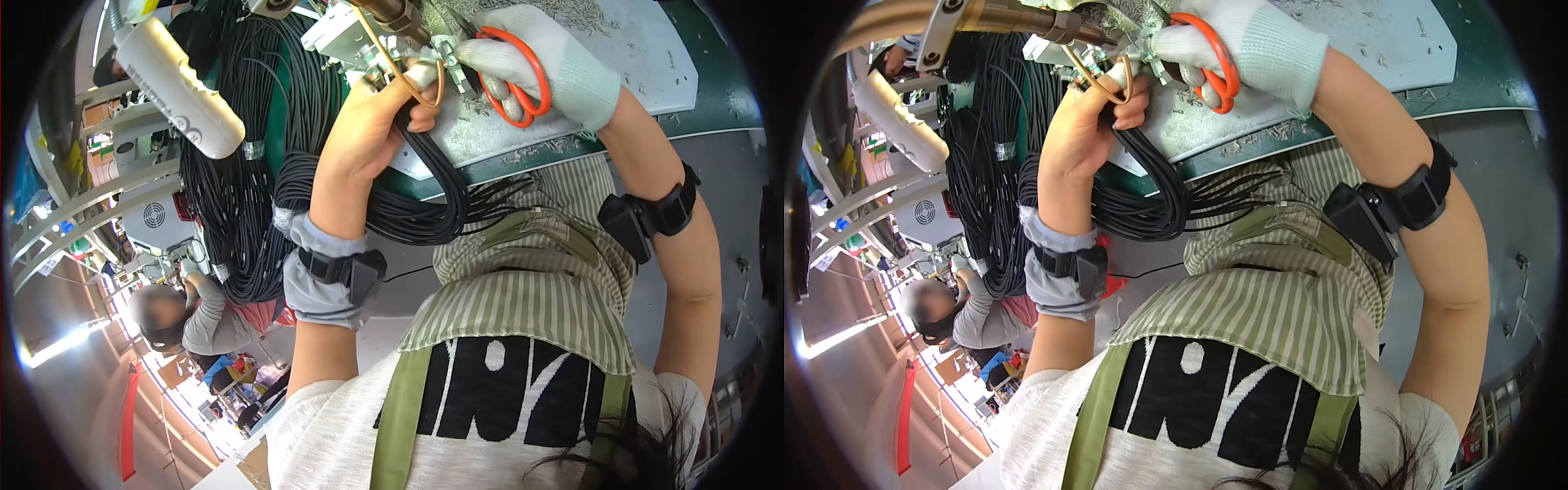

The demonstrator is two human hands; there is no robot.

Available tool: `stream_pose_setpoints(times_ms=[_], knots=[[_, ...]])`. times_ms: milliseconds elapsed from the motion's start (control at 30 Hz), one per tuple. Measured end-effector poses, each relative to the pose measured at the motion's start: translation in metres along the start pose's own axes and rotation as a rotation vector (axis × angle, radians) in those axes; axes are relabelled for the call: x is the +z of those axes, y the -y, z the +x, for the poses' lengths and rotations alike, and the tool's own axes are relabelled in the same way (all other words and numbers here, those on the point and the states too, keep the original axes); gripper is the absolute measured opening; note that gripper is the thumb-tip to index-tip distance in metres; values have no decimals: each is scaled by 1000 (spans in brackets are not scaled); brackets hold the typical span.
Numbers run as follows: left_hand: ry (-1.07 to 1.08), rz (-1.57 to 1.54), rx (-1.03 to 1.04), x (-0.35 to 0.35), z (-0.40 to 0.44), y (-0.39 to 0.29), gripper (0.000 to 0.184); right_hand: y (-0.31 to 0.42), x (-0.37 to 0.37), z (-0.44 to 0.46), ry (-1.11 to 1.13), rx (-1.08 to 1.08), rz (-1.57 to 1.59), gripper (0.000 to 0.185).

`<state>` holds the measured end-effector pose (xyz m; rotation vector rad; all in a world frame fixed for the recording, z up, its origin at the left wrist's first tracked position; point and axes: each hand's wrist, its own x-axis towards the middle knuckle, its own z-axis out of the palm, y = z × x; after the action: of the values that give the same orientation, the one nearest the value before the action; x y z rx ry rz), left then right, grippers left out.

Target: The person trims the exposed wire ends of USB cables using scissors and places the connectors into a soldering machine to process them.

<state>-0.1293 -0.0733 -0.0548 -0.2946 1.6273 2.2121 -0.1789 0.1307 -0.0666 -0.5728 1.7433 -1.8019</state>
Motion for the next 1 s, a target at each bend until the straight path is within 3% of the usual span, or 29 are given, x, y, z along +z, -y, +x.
stream_pose_setpoints(times_ms=[33, 67, 133, 200, 333, 433, 533, 633, 767, 933, 1000], knots=[[-77, -2, 12, 4, -6, 2, 6, -6, -1, -2, -16, -133, -85, 24], [-79, -4, 17, 6, -14, 4, 6, 3, 0, -11, -12, -135, -89, 24], [-220, 19, 134, 7, -38, 10, 7, 33, 6, -39, -179, 150, -173, 21], [-308, 22, 200, 9, -57, 15, 7, 28, -10, -58, -206, 153, -184, 19], [-146, 55, 145, 34, -73, 11, 11, 30, 0, -70, -200, 166, -109, 15], [-24, 461, 91, 48, -72, 5, 17, 50, 21, -73, -179, 225, -85, 12], [-45, 377, 21, 50, -80, -2, 19, 55, 34, -73, -148, 346, -111, 8], [-50, 309, -25, 47, -84, -1, 19, 24, 42, -77, -327, -334, -572, 6], [-22, 269, -48, 45, -83, 0, 18, 21, 43, -75, -374, -493, -682, 7], [-41, 332, 19, 51, -84, 2, 15, 22, 42, -82, -387, -353, -572, 7], [-59, 364, 56, 50, -85, 1, 13, 21, 18, -95, -388, -127, -640, 9]])
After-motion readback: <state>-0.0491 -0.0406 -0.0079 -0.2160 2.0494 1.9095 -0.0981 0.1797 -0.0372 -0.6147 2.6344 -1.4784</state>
